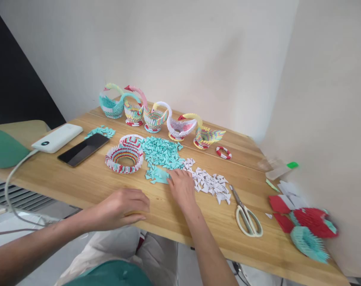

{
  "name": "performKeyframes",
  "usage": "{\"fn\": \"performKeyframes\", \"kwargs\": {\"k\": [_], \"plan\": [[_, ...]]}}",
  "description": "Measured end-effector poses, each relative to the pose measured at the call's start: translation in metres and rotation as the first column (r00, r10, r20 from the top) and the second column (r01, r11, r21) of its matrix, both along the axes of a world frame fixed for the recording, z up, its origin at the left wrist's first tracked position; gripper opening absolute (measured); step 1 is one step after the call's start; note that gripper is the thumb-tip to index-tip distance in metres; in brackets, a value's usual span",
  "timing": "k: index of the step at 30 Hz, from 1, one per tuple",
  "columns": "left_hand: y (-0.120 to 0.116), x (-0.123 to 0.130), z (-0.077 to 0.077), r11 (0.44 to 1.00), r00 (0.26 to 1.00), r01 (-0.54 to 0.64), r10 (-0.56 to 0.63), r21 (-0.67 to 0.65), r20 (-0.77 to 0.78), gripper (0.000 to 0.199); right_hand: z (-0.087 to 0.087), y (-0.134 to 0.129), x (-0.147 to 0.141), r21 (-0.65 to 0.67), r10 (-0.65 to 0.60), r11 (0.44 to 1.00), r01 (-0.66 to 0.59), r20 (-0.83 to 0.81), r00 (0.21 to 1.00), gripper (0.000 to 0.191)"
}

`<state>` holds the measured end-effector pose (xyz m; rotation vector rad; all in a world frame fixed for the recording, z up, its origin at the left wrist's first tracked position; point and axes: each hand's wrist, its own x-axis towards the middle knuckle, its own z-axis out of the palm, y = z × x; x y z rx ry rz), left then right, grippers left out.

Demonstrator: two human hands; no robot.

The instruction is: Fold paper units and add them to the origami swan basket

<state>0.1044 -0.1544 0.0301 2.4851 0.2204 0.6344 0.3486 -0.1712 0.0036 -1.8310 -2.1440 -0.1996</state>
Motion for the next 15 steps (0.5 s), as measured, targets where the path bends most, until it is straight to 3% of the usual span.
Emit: {"fn": "performKeyframes", "kwargs": {"k": [4, 7, 11, 15], "plan": [[0.018, 0.033, -0.012, 0.995, 0.978, 0.101, -0.099, 0.003, -0.186, 0.015, 0.002, 0.022, 0.002, -0.081, 0.139, 0.987, -0.141, -0.022, 0.99, 0.032], [0.025, 0.054, -0.015, 0.966, 0.918, 0.244, -0.259, -0.087, -0.3, 0.012, -0.004, 0.031, 0.002, -0.095, 0.214, 0.971, -0.22, -0.067, 0.974, 0.029], [0.027, 0.074, -0.021, 0.896, 0.858, 0.36, -0.428, -0.261, -0.283, 0.011, -0.016, 0.032, 0.002, -0.043, 0.254, 0.965, -0.26, -0.112, 0.961, 0.016], [0.03, 0.079, -0.027, 0.881, 0.881, 0.309, -0.407, -0.358, -0.241, 0.009, -0.025, 0.033, 0.007, 0.007, 0.28, 0.96, -0.281, -0.13, 0.951, 0.02]]}}
